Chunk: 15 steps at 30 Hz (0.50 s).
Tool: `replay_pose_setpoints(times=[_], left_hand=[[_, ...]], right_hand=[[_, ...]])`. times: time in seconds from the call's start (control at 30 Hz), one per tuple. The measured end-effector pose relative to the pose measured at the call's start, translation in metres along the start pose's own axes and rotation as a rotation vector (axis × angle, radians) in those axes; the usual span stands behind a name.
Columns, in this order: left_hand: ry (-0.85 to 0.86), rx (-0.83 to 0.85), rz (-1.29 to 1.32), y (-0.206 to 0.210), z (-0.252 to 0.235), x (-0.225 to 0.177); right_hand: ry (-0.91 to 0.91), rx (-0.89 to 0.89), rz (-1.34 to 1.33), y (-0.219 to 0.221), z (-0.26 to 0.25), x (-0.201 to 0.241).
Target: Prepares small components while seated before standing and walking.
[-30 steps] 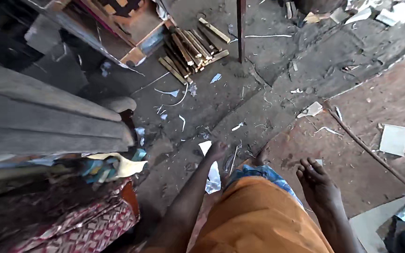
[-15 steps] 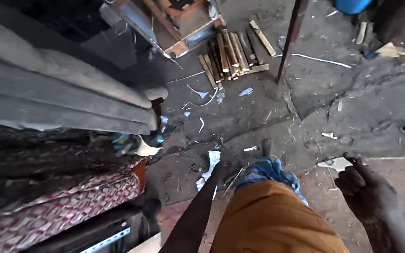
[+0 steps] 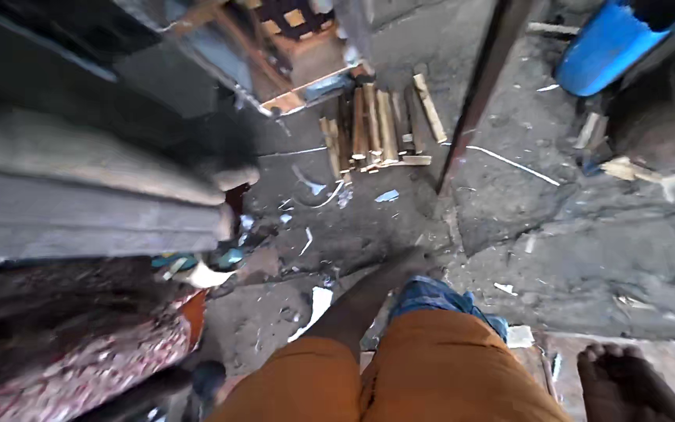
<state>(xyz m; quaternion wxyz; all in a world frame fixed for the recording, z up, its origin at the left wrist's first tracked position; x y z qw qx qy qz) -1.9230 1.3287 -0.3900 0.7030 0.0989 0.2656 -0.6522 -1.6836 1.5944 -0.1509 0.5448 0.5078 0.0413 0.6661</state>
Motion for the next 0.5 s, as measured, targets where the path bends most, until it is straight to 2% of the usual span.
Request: replay_pose_setpoints(times=[0.13,0.2,0.3,0.37,0.4,0.43,0.47,0.5], left_hand=[[0.142,-0.118,-0.011,-0.102,-0.062,-0.126],[0.191,-0.192,0.004,-0.137,-0.077,-0.182],[0.215,-0.176,-0.033,-0.152,-0.098,-0.235],[0.175,-0.075,-0.079,-0.141,-0.123,-0.239],[0.233,-0.052,-0.135,-0.134,-0.134,-0.236],[0.384,-0.054,-0.222,-0.128,-0.134,-0.238],[0.626,-0.110,-0.335,-0.123,-0.114,-0.254],[0.827,-0.193,-0.466,-0.117,-0.075,-0.288]], right_hand=[[-0.165,-0.055,0.142,-0.006,-0.044,0.057],[-0.218,-0.112,0.175,-0.003,-0.067,0.086],[-0.255,-0.176,0.216,-0.002,-0.105,0.122],[-0.269,-0.194,0.233,-0.005,-0.137,0.144],[-0.269,-0.191,0.237,-0.007,-0.155,0.154],[-0.269,-0.177,0.241,-0.009,-0.175,0.163],[-0.270,-0.149,0.239,-0.011,-0.195,0.173],[-0.266,-0.117,0.237,-0.012,-0.213,0.181]])
Point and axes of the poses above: each hand's wrist, its own z-axis away from the middle knuckle, its own y-axis out of the palm, x = y × z, the point moved 8 cm from there along -z, towards the middle knuckle, and after that the axes turned 14 degrees about x, right-handed, at the moved point
